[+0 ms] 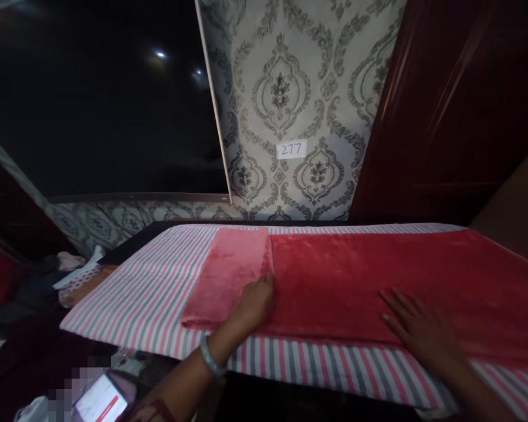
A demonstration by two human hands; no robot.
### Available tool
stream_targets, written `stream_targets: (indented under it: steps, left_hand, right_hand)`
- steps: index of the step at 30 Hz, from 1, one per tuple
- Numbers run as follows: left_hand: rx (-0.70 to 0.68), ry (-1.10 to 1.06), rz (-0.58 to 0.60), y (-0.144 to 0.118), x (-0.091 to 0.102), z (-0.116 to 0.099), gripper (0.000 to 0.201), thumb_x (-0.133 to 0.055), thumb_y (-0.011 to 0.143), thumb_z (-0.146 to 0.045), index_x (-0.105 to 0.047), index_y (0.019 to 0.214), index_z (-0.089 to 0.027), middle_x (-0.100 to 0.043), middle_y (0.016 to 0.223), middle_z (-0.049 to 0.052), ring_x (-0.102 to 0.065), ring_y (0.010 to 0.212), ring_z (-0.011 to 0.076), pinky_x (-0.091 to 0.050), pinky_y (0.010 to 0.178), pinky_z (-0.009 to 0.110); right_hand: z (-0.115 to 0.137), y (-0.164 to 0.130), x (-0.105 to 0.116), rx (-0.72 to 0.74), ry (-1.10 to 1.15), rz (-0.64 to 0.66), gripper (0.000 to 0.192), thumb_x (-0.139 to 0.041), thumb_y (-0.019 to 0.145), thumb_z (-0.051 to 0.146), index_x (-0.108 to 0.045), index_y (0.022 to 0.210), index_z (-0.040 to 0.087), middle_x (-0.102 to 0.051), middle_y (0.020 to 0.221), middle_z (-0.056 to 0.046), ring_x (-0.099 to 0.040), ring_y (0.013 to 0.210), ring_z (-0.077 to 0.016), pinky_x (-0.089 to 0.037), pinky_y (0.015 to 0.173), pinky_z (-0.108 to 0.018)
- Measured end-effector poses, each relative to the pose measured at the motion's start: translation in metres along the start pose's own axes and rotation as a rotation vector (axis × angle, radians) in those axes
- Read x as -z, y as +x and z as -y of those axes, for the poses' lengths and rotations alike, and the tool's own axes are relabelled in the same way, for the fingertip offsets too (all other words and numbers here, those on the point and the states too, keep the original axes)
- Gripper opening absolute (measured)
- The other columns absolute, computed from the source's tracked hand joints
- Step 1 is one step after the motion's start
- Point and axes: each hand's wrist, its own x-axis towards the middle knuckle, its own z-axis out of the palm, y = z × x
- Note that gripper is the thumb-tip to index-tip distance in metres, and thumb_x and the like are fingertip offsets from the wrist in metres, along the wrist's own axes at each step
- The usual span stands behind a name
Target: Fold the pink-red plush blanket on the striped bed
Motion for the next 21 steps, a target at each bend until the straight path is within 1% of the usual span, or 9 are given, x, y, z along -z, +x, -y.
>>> stream_targets:
  steps: [3,6,7,8,10,11,13,16,21]
  left_hand:
    - [-0.043,0.074,-0.175,-0.019,-0.017,0.007,0.06,-0.042,0.09,-0.01,-0.04,0.149,-0.014,-0.065,0.123,0.019,-0.064,0.107,0.0297,-0.049,0.09,0.043]
    - [-0.085,0.042,-0.431,-0.031,-0.036,0.022,0.059,-0.051,0.091,-0.02,-0.041,0.148,-0.018,-0.063,0.123,0.016,-0.06,0.109,0.0303,-0.049,0.091,0.046]
    - [-0.077,0.017,-0.507,-0.035,-0.044,0.027,0.06,-0.055,0.089,-0.022,-0.041,0.148,-0.018,-0.061,0.125,0.016,-0.058,0.11,0.0303,-0.049,0.091,0.046]
    - [-0.06,-0.002,-0.574,-0.038,-0.051,0.031,0.062,-0.057,0.088,-0.024,-0.04,0.148,-0.018,-0.059,0.127,0.016,-0.057,0.112,0.0304,-0.048,0.092,0.046]
    - [-0.021,-0.022,-0.668,-0.043,-0.063,0.037,0.065,-0.061,0.086,-0.027,-0.041,0.147,-0.016,-0.056,0.13,0.017,-0.054,0.114,0.0312,-0.046,0.094,0.048]
    - [-0.005,-0.026,-0.689,-0.044,-0.067,0.039,0.064,-0.063,0.085,-0.028,-0.043,0.145,-0.015,-0.056,0.13,0.017,-0.053,0.116,0.0318,-0.045,0.095,0.049]
    - [0.013,-0.039,-0.689,-0.047,-0.072,0.04,0.055,-0.064,0.084,-0.027,-0.051,0.136,-0.015,-0.058,0.125,0.016,-0.053,0.114,0.0323,-0.044,0.094,0.049]
    - [-0.054,-0.056,-0.642,-0.046,-0.074,0.04,0.036,-0.06,0.083,-0.016,-0.063,0.118,-0.02,-0.062,0.113,0.012,-0.056,0.104,0.0289,-0.046,0.087,0.044]
    - [-0.175,-0.056,-0.732,-0.039,-0.085,0.041,0.039,-0.053,0.076,-0.003,-0.068,0.108,-0.021,-0.066,0.107,0.011,-0.058,0.099,0.0268,-0.046,0.082,0.041]
  right_hand:
    - [0.015,0.019,0.007,-0.032,0.126,0.008,0.062,-0.042,0.081,0.059,-0.07,0.125,0.026,-0.06,0.141,-0.014,-0.049,0.133,-0.0427,-0.04,0.101,-0.071]
    - [0.061,0.048,0.017,0.009,0.463,-0.032,0.059,-0.048,0.082,0.056,-0.069,0.123,0.02,-0.065,0.132,-0.017,-0.057,0.126,-0.0371,-0.042,0.106,-0.06]
    - [0.082,0.059,0.02,0.006,0.623,0.004,0.058,-0.052,0.081,0.056,-0.068,0.124,0.02,-0.069,0.126,-0.016,-0.062,0.117,-0.0342,-0.047,0.103,-0.056]
    - [0.105,0.07,0.021,-0.015,0.782,0.09,0.058,-0.055,0.08,0.056,-0.067,0.126,0.021,-0.072,0.117,-0.015,-0.067,0.104,-0.0309,-0.053,0.095,-0.052]
    - [0.153,0.093,0.021,-0.092,1.104,0.317,0.058,-0.062,0.078,0.052,-0.064,0.127,0.022,-0.073,0.11,-0.011,-0.07,0.085,-0.0249,-0.059,0.079,-0.044]
    - [0.174,0.104,0.019,-0.159,1.238,0.411,0.059,-0.067,0.076,0.048,-0.063,0.127,0.021,-0.073,0.106,-0.01,-0.07,0.08,-0.0225,-0.059,0.074,-0.04]
    - [0.212,0.126,0.014,-0.327,1.409,0.518,0.056,-0.072,0.075,0.036,-0.061,0.127,0.02,-0.071,0.096,-0.006,-0.069,0.075,-0.0172,-0.059,0.07,-0.033]
    - [0.253,0.156,0.001,-0.407,1.436,0.572,0.054,-0.071,0.079,0.027,-0.057,0.131,0.023,-0.07,0.088,-0.003,-0.068,0.069,-0.0136,-0.058,0.065,-0.028]
    - [0.295,0.19,-0.02,-0.455,1.4,0.632,0.057,-0.067,0.084,0.022,-0.051,0.138,0.023,-0.07,0.074,0.0,-0.063,0.057,-0.0136,-0.054,0.054,-0.025]
